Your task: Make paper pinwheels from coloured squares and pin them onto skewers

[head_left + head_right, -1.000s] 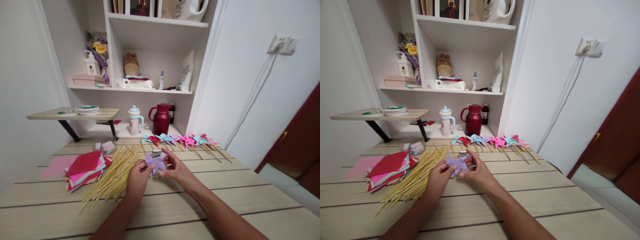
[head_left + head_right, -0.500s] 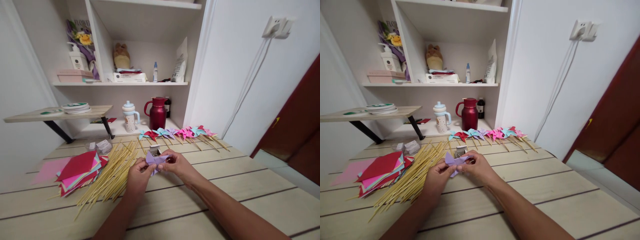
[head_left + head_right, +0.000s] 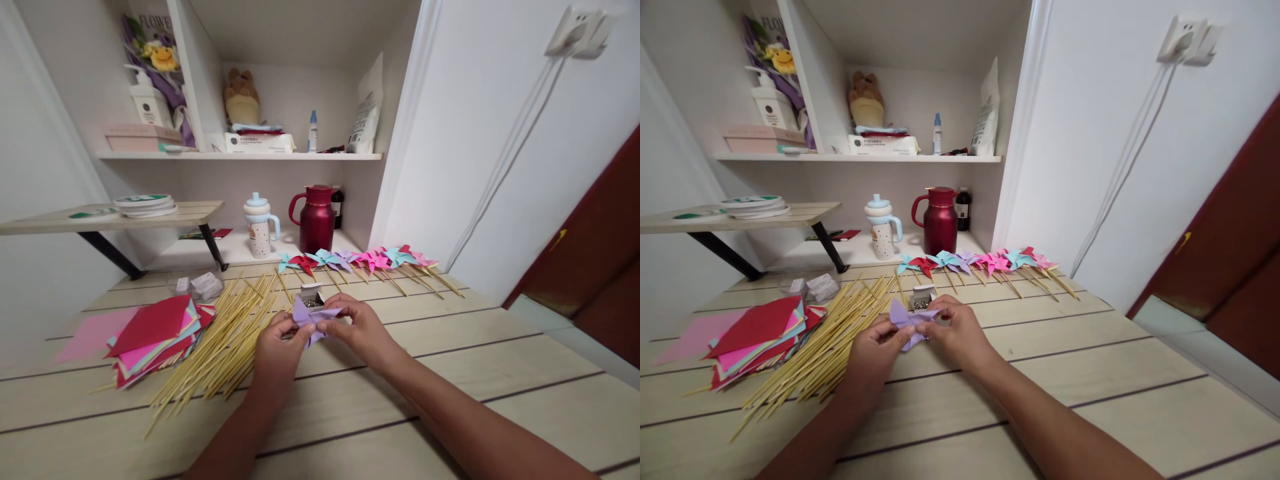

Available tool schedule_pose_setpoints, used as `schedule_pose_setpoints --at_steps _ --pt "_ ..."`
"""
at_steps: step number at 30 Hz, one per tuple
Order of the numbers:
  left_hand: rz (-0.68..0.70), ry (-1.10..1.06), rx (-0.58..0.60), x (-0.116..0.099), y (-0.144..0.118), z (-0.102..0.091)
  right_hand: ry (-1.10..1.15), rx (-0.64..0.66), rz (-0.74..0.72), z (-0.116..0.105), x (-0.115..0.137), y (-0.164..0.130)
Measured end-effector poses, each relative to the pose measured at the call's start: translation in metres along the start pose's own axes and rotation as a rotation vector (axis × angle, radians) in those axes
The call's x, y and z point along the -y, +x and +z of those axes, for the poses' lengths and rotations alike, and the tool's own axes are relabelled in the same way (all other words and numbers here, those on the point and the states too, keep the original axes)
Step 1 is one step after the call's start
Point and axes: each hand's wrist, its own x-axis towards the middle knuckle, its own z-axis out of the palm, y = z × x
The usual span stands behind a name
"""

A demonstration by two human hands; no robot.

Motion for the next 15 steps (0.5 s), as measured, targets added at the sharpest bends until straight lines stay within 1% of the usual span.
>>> schedule_pose_setpoints --at_steps 3,6,10,15 --pt "-0.013 0.002 -0.037 0.005 -0.001 0.000 -0.037 -0.023 -0.051 0.004 -0.003 -0.002" --pt "-0.039 -0.018 -0.057 0.009 -0.001 0.000 -0.039 -0.019 -0.016 0.006 -0.007 -0.002" --pt "-0.093 -0.078 -0.044 0.011 0.000 0.003 -0.005 -0.002 0.064 0.007 -0.011 -0.001" --pt "-0.159 -0.164 -0.004 0.005 -0.001 0.003 0.015 0.009 0.081 0.008 -0.007 -0.001"
